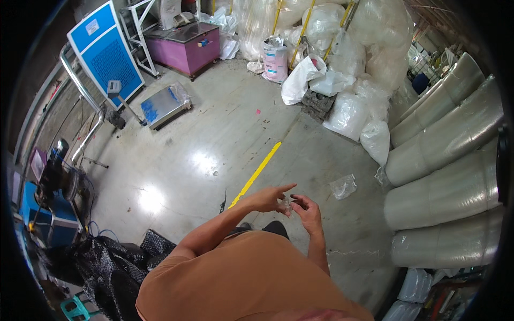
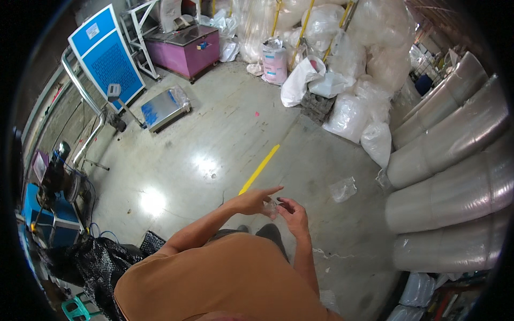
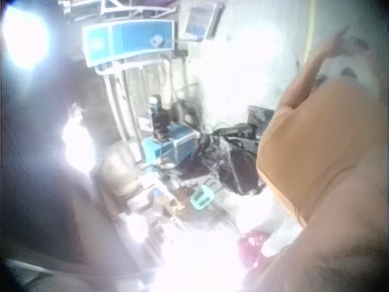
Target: The person folds a large black bubble wrap sheet by hand, aligning the edges and creating a compact stack. They then place the folded material into a blue machine labeled DPM-01 and use a white rectangular block to press it down into the machine's opening.
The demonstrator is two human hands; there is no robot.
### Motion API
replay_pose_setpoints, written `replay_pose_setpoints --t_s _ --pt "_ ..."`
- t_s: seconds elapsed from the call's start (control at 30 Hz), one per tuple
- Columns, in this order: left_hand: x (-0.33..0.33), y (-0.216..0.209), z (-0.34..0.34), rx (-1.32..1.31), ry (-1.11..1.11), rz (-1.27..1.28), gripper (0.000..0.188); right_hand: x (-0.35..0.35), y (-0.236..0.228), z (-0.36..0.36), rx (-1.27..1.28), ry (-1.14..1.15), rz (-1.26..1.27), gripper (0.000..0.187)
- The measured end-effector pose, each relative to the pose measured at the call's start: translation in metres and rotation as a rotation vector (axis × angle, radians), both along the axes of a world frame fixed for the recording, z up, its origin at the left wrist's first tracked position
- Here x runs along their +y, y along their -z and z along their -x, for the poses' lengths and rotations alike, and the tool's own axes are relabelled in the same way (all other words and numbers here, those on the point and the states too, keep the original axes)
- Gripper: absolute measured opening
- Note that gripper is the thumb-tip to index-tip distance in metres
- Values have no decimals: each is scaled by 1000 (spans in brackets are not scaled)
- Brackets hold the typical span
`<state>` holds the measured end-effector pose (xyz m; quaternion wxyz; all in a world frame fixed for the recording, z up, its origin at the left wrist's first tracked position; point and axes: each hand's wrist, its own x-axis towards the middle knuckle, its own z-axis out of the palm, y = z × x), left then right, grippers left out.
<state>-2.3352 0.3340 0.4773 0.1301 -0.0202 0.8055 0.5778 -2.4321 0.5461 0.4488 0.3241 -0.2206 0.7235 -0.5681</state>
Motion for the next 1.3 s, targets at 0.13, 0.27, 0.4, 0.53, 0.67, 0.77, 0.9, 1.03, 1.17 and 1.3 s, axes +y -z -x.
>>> replay_pose_setpoints --t_s 0.13,0.27,0.4,0.53,0.67,0.77,0.9,1.03,1.17,1.3 --pt "-42 18 83 -14 -5 84 82 -37 34 80 -114 8 30 28" --pt "-87 39 173 -64 -115 -51 70 -82 59 182 -220 9 76 28" --pt "-149 29 262 -150 -272 -78 62 -153 28 284 -253 -123 192 32" --pt "-208 28 336 -66 -366 0 63 -228 10 388 -188 -297 114 38" --pt "-260 31 391 -62 -564 -86 62 -309 -14 455 -246 -385 121 34" --pt "-291 38 433 -59 -685 -139 57 -362 0 505 -36 -430 20 31" --pt "-353 79 493 52 -744 -329 66 -430 23 572 77 -432 -17 31" --pt "-432 88 563 50 -691 -467 63 -484 49 637 -86 -271 -7 34" --pt "-518 95 641 30 -623 -329 56 -538 60 724 -50 -168 -19 31" --pt "-599 66 701 43 -510 -250 53 -573 58 796 -99 -96 -17 26"
